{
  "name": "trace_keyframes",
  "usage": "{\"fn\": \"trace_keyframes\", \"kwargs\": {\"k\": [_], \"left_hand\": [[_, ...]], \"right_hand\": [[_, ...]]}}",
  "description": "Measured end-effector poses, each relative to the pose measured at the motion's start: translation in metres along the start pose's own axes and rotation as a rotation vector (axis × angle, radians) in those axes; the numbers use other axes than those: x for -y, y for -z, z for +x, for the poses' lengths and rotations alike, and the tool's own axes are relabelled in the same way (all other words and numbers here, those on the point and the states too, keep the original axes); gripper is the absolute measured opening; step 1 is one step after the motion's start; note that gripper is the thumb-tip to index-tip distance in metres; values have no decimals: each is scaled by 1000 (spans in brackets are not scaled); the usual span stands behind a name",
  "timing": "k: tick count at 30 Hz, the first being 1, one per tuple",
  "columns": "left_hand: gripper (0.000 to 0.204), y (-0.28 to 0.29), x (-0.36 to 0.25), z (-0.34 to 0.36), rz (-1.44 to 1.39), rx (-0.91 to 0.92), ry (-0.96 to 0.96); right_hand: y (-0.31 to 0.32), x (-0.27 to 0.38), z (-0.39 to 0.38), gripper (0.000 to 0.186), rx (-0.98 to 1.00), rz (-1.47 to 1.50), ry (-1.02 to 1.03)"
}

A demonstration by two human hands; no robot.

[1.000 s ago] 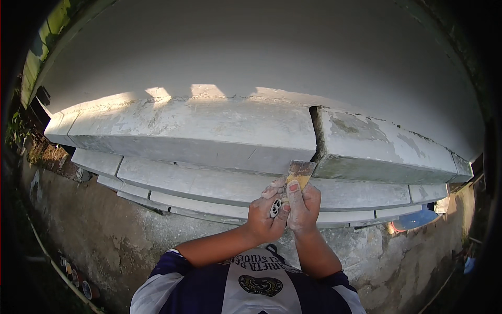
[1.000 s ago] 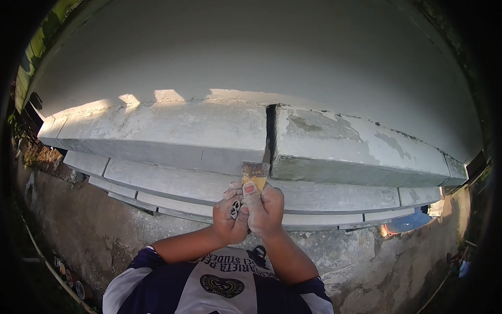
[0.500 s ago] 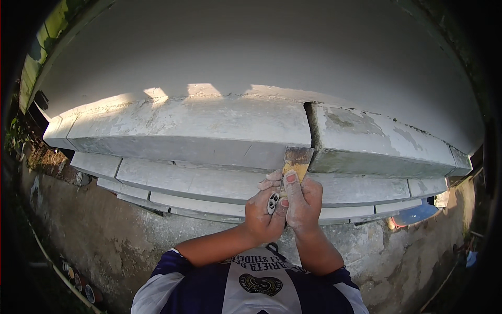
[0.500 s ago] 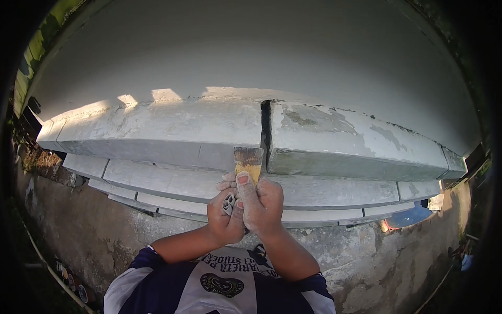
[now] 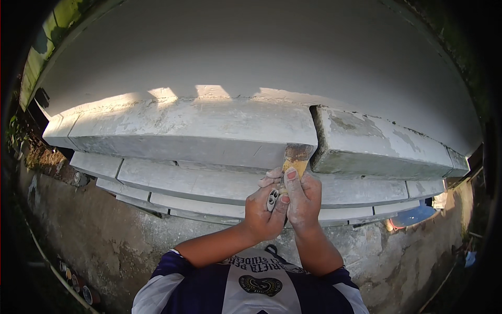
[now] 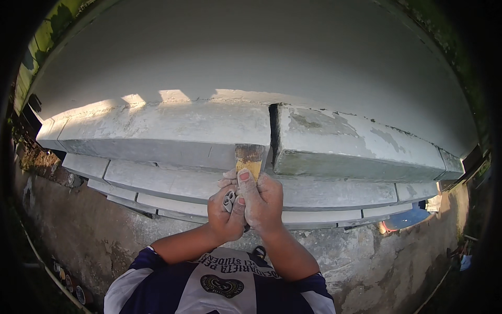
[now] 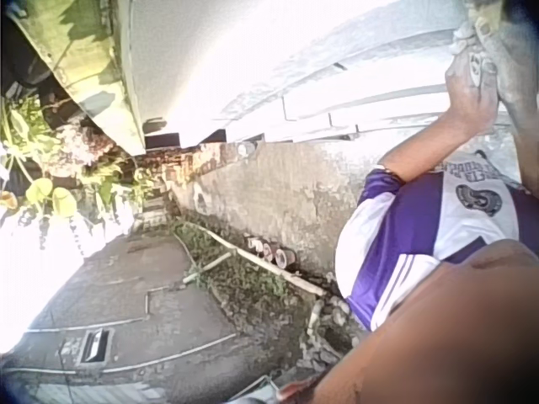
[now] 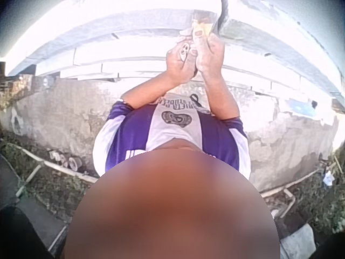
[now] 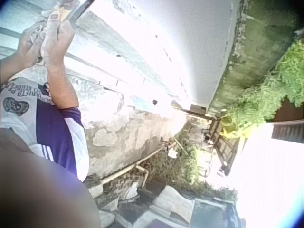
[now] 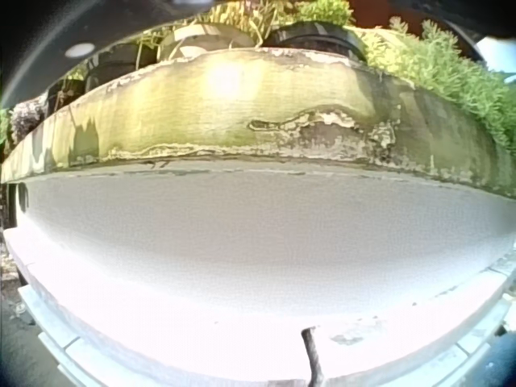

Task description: The person applies white filler to a concrete wall structure with a putty knife, or scrapes the wall with the knife.

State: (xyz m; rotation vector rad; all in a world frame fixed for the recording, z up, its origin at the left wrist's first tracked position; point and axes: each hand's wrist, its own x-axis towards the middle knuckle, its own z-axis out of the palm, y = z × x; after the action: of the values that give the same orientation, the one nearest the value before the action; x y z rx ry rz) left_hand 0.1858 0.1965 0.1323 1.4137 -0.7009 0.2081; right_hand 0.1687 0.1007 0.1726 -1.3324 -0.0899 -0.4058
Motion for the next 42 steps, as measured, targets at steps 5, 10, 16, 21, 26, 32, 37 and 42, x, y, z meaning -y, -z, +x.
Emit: {"fn": "trace_keyframes", "kwargs": {"k": [5,10,16,21,26,32,37,42], "left_hand": [[21,0,1,-6,35,0,-74],[20,-4,14,-21,143,13,-104],[19,-4,-7,-3,26,40,-26],[20,-8,11,-20,110,-14,-121],[19,-4,-11,-5,24,67,-2],[21,-7,1,-16,85,21,-69],[21,-6,-15,-7,19,41,5],[20,-10,-8,-16,96,26,-35]], "right_hand": [[1,-10,-8,41,-13,19,50],[13,-29,-21,37,-19,73,8],[4,1,-7,36,-29,123,-24],[15,-26,-20,36,-32,111,-63],[6,6,-9,36,-18,20,-32],[11,-11,-16,37,-32,43,-52],[3,13,-10,37,-24,47,-41],[10,-4,-19,37,-61,41,-69]]}}
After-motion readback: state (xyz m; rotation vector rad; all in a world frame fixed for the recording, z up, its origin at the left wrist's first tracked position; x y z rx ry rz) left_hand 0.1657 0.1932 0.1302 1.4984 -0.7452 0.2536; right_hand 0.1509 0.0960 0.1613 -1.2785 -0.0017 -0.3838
